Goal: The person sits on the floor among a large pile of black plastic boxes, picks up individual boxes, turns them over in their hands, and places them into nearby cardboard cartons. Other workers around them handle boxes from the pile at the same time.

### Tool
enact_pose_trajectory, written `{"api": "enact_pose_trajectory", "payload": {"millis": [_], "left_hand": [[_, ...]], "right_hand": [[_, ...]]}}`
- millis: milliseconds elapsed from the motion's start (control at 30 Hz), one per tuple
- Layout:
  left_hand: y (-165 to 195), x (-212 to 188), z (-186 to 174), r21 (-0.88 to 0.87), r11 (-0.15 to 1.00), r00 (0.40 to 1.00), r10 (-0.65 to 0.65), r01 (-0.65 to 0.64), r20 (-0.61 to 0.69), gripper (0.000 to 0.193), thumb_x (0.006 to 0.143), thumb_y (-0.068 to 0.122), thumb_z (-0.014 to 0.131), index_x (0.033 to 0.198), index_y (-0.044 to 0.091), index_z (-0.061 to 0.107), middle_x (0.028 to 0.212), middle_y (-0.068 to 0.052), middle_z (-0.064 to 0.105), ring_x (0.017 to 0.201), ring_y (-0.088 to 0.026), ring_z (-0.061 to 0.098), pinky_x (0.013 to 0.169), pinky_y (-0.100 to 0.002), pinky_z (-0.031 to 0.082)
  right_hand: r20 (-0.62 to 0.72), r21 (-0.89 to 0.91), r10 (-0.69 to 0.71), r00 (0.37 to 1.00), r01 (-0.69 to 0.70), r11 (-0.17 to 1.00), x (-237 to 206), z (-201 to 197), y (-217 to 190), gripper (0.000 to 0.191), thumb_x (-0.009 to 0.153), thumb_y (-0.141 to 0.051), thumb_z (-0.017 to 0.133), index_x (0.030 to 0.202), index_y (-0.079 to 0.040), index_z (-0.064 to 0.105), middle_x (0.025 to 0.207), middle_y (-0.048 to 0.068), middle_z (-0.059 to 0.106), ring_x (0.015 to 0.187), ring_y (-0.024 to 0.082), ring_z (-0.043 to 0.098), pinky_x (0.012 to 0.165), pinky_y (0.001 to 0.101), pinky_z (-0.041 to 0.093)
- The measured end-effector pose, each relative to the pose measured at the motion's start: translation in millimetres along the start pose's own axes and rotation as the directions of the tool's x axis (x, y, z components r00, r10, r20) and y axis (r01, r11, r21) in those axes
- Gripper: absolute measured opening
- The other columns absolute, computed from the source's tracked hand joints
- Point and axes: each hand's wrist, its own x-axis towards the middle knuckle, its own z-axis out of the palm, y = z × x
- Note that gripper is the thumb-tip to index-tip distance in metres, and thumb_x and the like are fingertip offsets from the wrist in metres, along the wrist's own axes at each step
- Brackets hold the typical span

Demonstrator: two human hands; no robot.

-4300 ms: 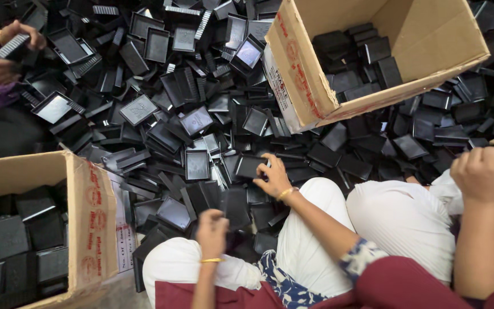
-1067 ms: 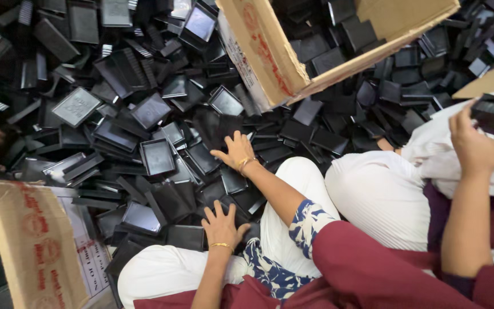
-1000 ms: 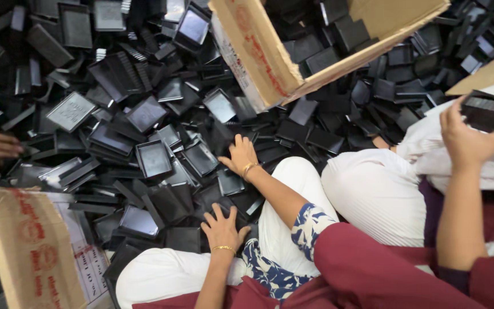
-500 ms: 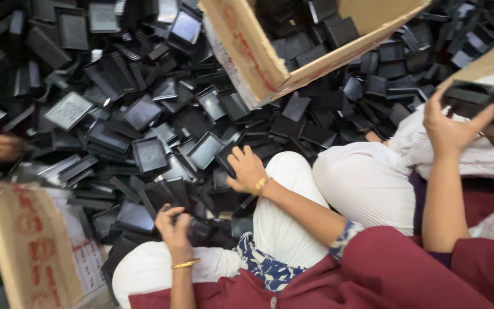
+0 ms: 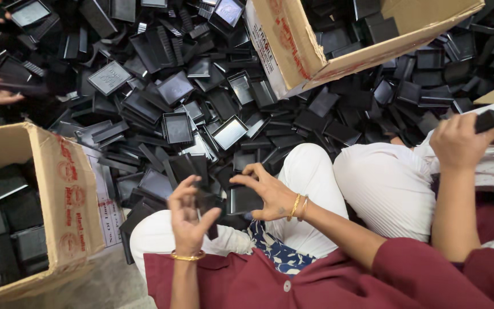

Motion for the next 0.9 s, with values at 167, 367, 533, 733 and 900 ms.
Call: {"api": "enact_pose_trajectory", "payload": {"millis": [167, 367, 533, 733, 900], "left_hand": [[8, 3, 26, 0.294, 0.952, 0.966, 0.003, -0.081, 0.259, 0.049, 0.070, 0.010, 0.091, 0.107, 0.007, 0.060, 0.146, -0.019, 0.050, 0.133, -0.032, 0.056, 0.107, -0.040, 0.048], [25, 5, 35, 0.380, 0.894, 0.944, 0.119, -0.237, 0.307, 0.045, 0.070, 0.015, 0.091, 0.105, 0.005, 0.064, 0.144, -0.025, 0.056, 0.124, -0.036, 0.064, 0.103, -0.041, 0.051], [35, 4, 33, 0.384, 0.868, 0.932, 0.205, -0.314, 0.298, 0.041, 0.073, 0.013, 0.090, 0.104, 0.006, 0.064, 0.147, -0.027, 0.056, 0.124, -0.036, 0.067, 0.102, -0.040, 0.054], [41, 11, 34, 0.432, 0.840, 0.911, 0.158, -0.327, 0.380, 0.050, 0.070, 0.015, 0.089, 0.109, 0.002, 0.060, 0.148, -0.027, 0.055, 0.132, -0.042, 0.060, 0.108, -0.047, 0.046], [33, 11, 41, 0.583, 0.642, 0.867, 0.357, -0.498, 0.347, 0.061, 0.075, 0.011, 0.084, 0.127, -0.004, 0.058, 0.140, -0.025, 0.057, 0.130, -0.044, 0.058, 0.111, -0.052, 0.045]], "right_hand": [[0.153, 0.607, 0.096, 0.984, -0.170, 0.776, -4, -3, -1, 0.105, 0.068, -0.009, 0.090, 0.154, -0.013, 0.031, 0.136, 0.010, 0.050, 0.132, 0.021, 0.053, 0.114, 0.0366, 0.044], [0.160, 0.761, 0.118, 0.980, -0.199, 0.618, -8, 2, -1, 0.109, 0.067, -0.001, 0.091, 0.157, -0.011, 0.030, 0.144, 0.010, 0.051, 0.136, 0.020, 0.052, 0.117, 0.0375, 0.044], [0.028, 0.712, 0.084, 0.996, -0.078, 0.698, -12, 13, -3, 0.103, 0.071, -0.001, 0.091, 0.157, -0.007, 0.034, 0.148, 0.010, 0.051, 0.137, 0.021, 0.054, 0.116, 0.0386, 0.048], [-0.006, 0.742, 0.122, 0.992, -0.078, 0.666, -11, 22, -6, 0.100, 0.071, 0.000, 0.089, 0.155, -0.010, 0.035, 0.147, 0.005, 0.047, 0.133, 0.018, 0.051, 0.111, 0.0372, 0.050], [-0.117, 0.870, 0.224, 0.967, -0.009, 0.492, -3, 11, 21, 0.078, 0.081, -0.004, 0.084, 0.151, -0.008, 0.049, 0.135, 0.008, 0.060, 0.127, 0.019, 0.056, 0.109, 0.0310, 0.050]]}}
